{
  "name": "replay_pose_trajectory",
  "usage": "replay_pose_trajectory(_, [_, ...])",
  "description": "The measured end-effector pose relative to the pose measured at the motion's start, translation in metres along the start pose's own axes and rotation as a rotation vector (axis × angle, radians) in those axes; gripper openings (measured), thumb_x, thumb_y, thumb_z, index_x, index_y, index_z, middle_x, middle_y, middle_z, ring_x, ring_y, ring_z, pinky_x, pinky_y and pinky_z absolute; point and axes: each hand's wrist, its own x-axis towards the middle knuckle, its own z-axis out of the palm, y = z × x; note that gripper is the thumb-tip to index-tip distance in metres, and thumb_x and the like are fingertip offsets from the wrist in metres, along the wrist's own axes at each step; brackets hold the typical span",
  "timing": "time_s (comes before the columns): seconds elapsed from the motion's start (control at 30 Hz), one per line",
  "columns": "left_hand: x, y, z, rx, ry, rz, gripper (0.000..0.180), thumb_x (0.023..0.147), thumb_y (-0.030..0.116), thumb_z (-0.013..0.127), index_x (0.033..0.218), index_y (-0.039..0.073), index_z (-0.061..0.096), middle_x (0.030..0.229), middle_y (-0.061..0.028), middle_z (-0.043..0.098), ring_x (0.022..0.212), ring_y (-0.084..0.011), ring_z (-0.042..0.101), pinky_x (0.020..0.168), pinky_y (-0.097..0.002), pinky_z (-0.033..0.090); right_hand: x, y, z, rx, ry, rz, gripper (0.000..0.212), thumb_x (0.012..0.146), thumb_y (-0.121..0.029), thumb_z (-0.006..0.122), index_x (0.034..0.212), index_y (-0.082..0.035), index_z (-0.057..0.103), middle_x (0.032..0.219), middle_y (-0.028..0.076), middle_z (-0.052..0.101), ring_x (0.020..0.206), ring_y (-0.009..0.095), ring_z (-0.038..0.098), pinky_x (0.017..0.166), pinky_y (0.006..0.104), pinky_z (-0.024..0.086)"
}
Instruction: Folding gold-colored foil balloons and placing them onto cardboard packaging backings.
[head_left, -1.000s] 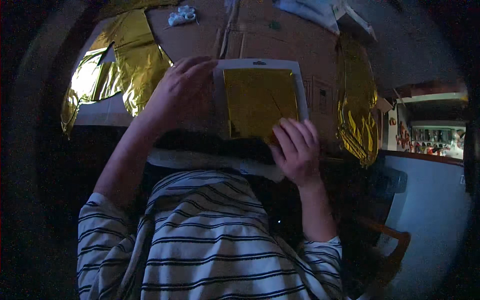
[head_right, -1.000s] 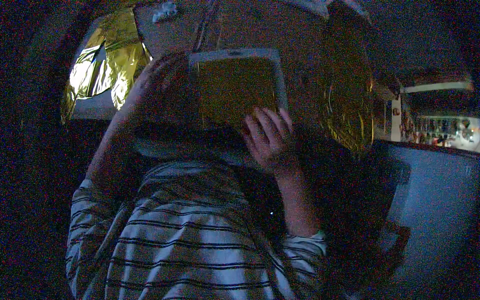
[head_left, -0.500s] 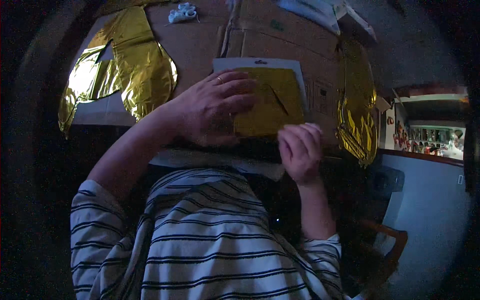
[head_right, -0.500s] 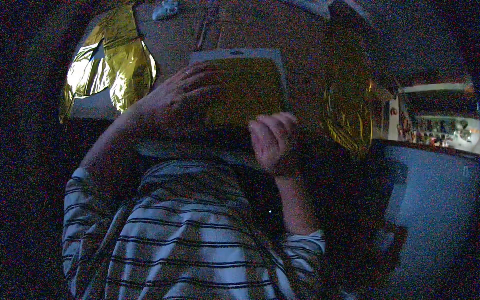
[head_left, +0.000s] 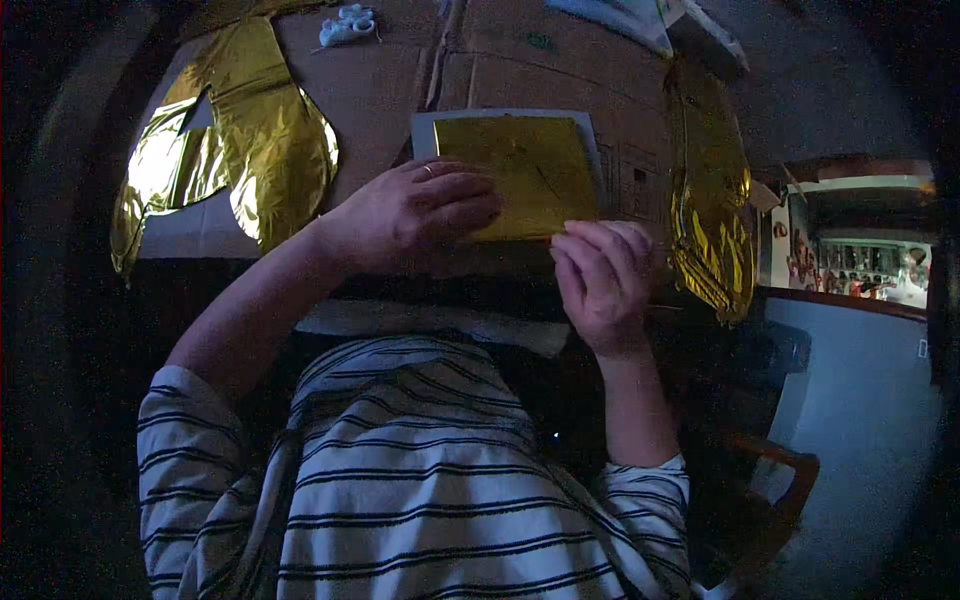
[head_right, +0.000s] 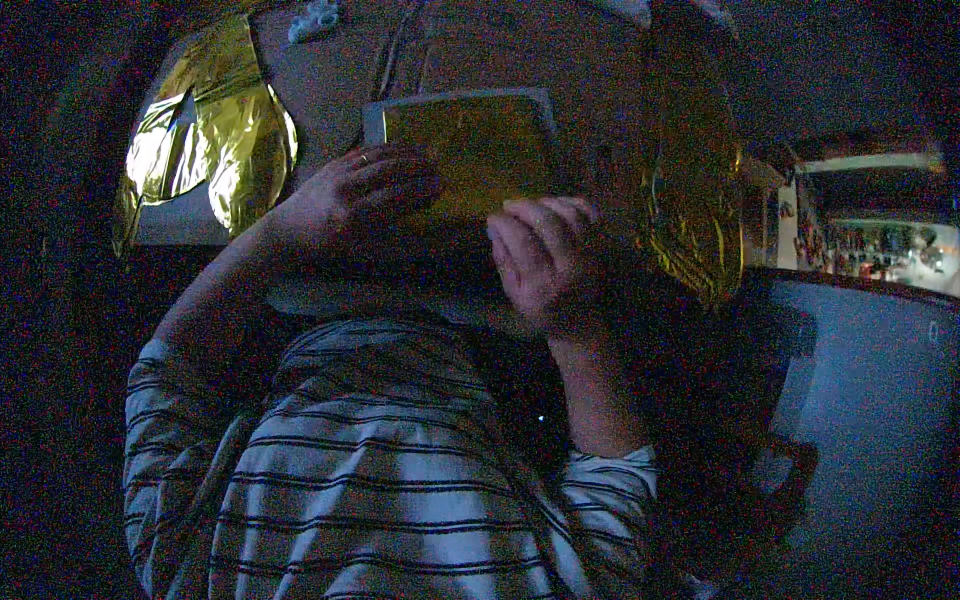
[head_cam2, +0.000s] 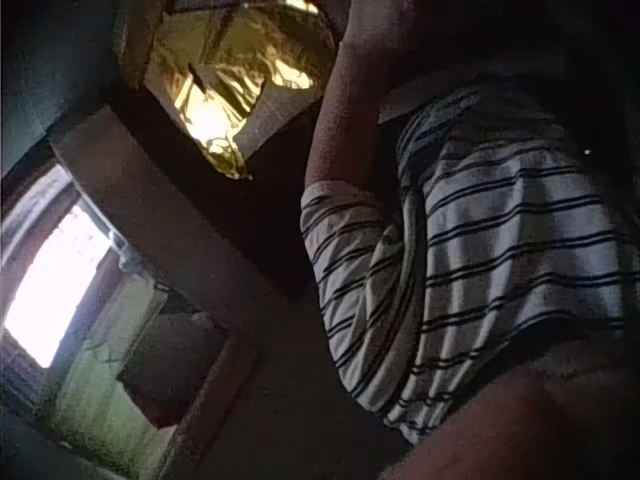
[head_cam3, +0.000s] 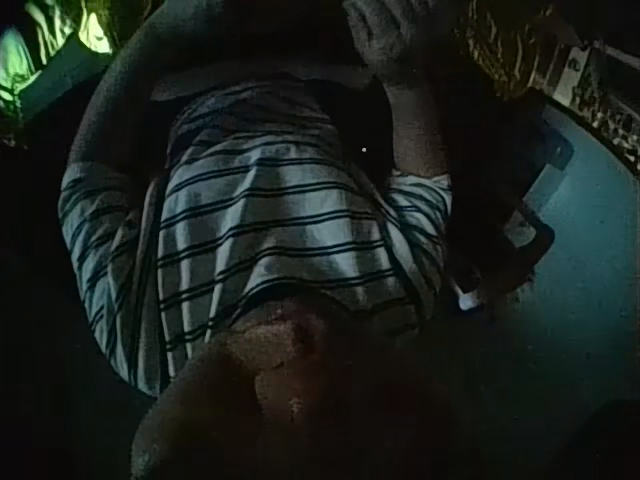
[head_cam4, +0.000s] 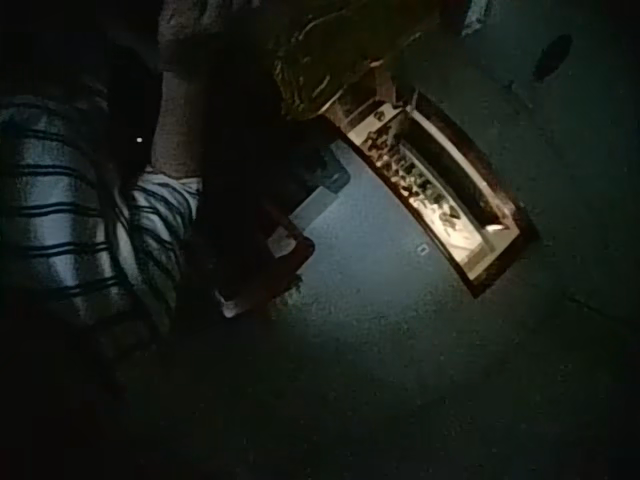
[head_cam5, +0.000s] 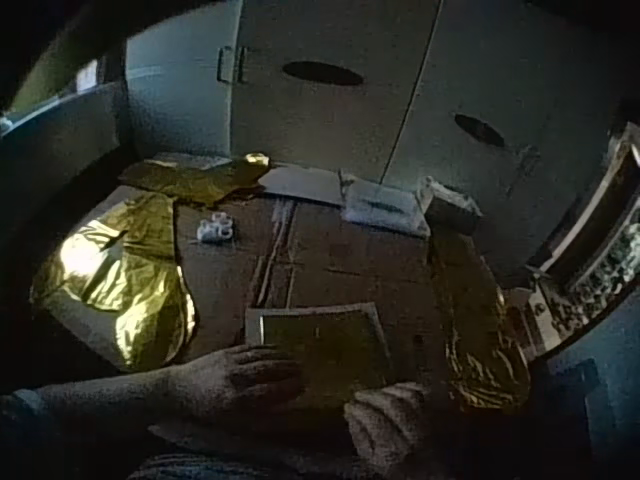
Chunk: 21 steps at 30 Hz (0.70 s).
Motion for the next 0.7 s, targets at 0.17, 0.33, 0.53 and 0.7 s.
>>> replay_pose_trajectory(0.17, [-0.003, -0.001, 0.007, 0.022, -0.008, -0.009, 0.045, 0.073, 0.018, 0.068, 0.115, 0.004, 0.056, 0.117, -0.0137, 0.056, 0.111, -0.0309, 0.054, 0.094, -0.0423, 0.046, -0.013, -0.002, 0.001, -0.086, -0.036, -0.128, 0.019, 0.072, -0.007, 0.073, 0.09, -0.009, 0.066, 0.097, 0.004, 0.059, 0.089, 0.021, 0.054, 0.077, 0.0369, 0.044])
replay_pose_trajectory(0.33, [0.0, 0.005, 0.006, -0.158, 0.052, -0.2, 0.041, 0.073, 0.015, 0.068, 0.112, 0.004, 0.059, 0.112, -0.012, 0.06, 0.104, -0.0284, 0.059, 0.087, -0.038, 0.051, -0.022, -0.005, 0.003, -0.12, -0.035, -0.178, 0.019, 0.072, -0.005, 0.071, 0.09, -0.007, 0.066, 0.095, 0.005, 0.058, 0.084, 0.021, 0.054, 0.074, 0.0359, 0.044])
replay_pose_trajectory(0.53, [0.006, 0.008, 0.001, -0.618, 0.052, -0.522, 0.035, 0.076, 0.012, 0.067, 0.109, 0.003, 0.06, 0.108, -0.0139, 0.062, 0.094, -0.0316, 0.063, 0.08, -0.0384, 0.053, -0.023, -0.004, 0.007, -0.095, -0.006, -0.146, 0.021, 0.073, -0.003, 0.07, 0.093, -0.007, 0.066, 0.091, 0.005, 0.058, 0.08, 0.02, 0.055, 0.069, 0.0344, 0.045])
replay_pose_trajectory(0.7, [0.008, 0.007, -0.005, -0.31, 0.021, -0.345, 0.034, 0.079, 0.012, 0.066, 0.111, 0.003, 0.059, 0.106, -0.0153, 0.063, 0.09, -0.0325, 0.064, 0.077, -0.0389, 0.054, -0.015, -0.006, 0.009, -0.1, 0.03, -0.044, 0.02, 0.074, -0.003, 0.068, 0.093, -0.007, 0.065, 0.086, 0.006, 0.058, 0.075, 0.021, 0.056, 0.066, 0.0339, 0.047])
